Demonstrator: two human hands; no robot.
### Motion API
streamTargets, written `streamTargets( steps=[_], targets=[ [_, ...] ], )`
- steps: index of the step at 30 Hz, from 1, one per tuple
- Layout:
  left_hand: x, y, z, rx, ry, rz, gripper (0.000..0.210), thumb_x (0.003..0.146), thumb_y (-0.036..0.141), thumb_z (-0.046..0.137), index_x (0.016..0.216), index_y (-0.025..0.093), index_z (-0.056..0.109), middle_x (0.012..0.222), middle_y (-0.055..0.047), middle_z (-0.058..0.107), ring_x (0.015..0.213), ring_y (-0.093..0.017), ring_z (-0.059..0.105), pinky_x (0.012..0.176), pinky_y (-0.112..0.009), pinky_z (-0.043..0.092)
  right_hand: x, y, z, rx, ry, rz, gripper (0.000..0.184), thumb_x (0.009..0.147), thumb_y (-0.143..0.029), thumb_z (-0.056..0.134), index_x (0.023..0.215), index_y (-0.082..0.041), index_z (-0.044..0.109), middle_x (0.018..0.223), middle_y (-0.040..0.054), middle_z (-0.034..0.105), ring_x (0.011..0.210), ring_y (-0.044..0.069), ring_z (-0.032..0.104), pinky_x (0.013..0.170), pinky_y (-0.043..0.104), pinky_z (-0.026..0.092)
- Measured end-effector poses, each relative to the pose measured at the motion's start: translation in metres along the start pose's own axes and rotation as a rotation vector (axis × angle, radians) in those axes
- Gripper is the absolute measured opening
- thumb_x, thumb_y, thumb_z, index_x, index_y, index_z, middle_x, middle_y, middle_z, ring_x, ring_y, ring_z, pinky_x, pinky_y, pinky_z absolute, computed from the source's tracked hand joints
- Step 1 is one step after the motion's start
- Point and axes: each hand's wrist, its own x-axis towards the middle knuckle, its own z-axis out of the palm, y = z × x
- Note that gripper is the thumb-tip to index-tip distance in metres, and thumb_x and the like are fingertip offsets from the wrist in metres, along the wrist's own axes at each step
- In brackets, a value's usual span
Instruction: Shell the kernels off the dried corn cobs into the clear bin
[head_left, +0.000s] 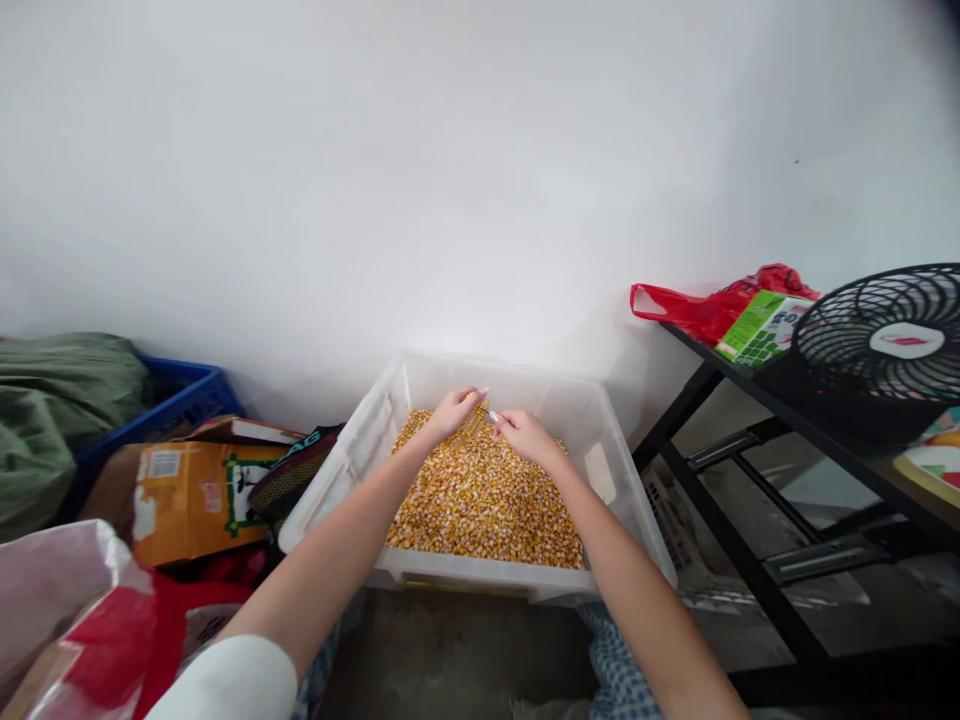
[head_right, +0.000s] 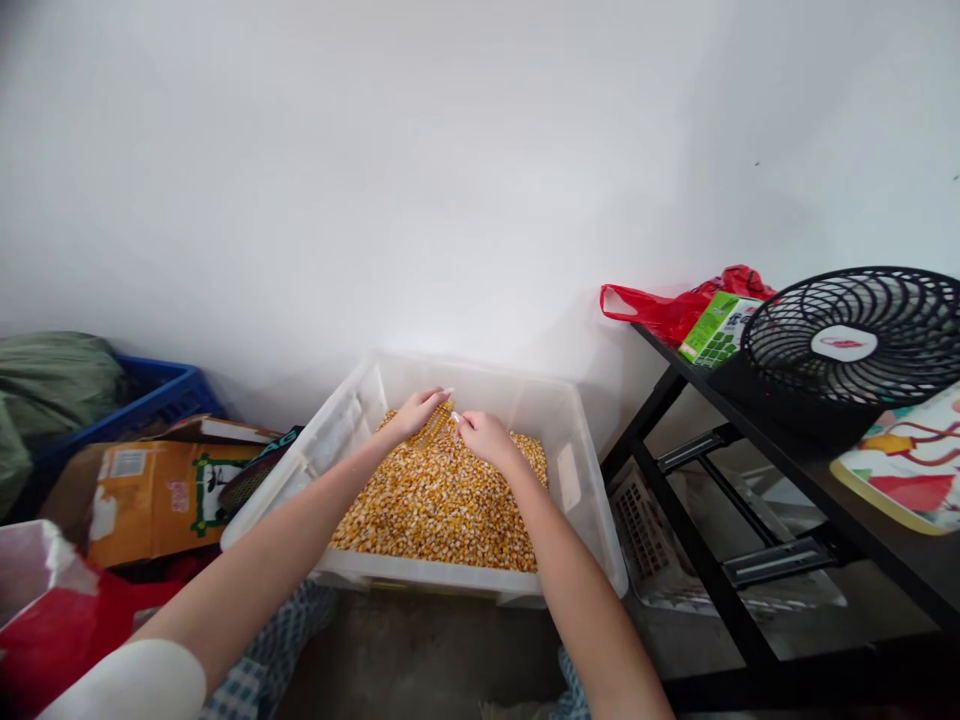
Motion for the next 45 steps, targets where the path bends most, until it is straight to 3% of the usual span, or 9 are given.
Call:
streamTargets(
  steps=[34,45],
  targets=[
    [-0.001,-0.008,-0.002,0.163,-0.013,0.078,0.042,0.079,0.051,0.033,0.069,0.015,0.053,0.062,0.003,0.050,0.063,-0.012,0.045,0.064,-0.021,0.035,0.001,0.005,-0.001,0.097,-0.039,0.078,0.041,0.081,-0.042,0.033,0.066,-0.014,0.058,0.043,-0.0044,0.037,0.042,0.008,0.032,0.045,0.020,0.022],
    [-0.001,-0.006,-0.003,0.219,-0.013,0.086,0.045,0.079,0.053,0.031,0.071,0.015,0.054,0.059,0.003,0.050,0.063,-0.012,0.047,0.060,-0.020,0.034,0.000,0.002,-0.001,0.069,-0.042,0.065,0.039,0.082,-0.041,0.033,0.065,-0.014,0.057,0.047,-0.0036,0.042,0.045,0.008,0.036,0.047,0.020,0.024]
  ],
)
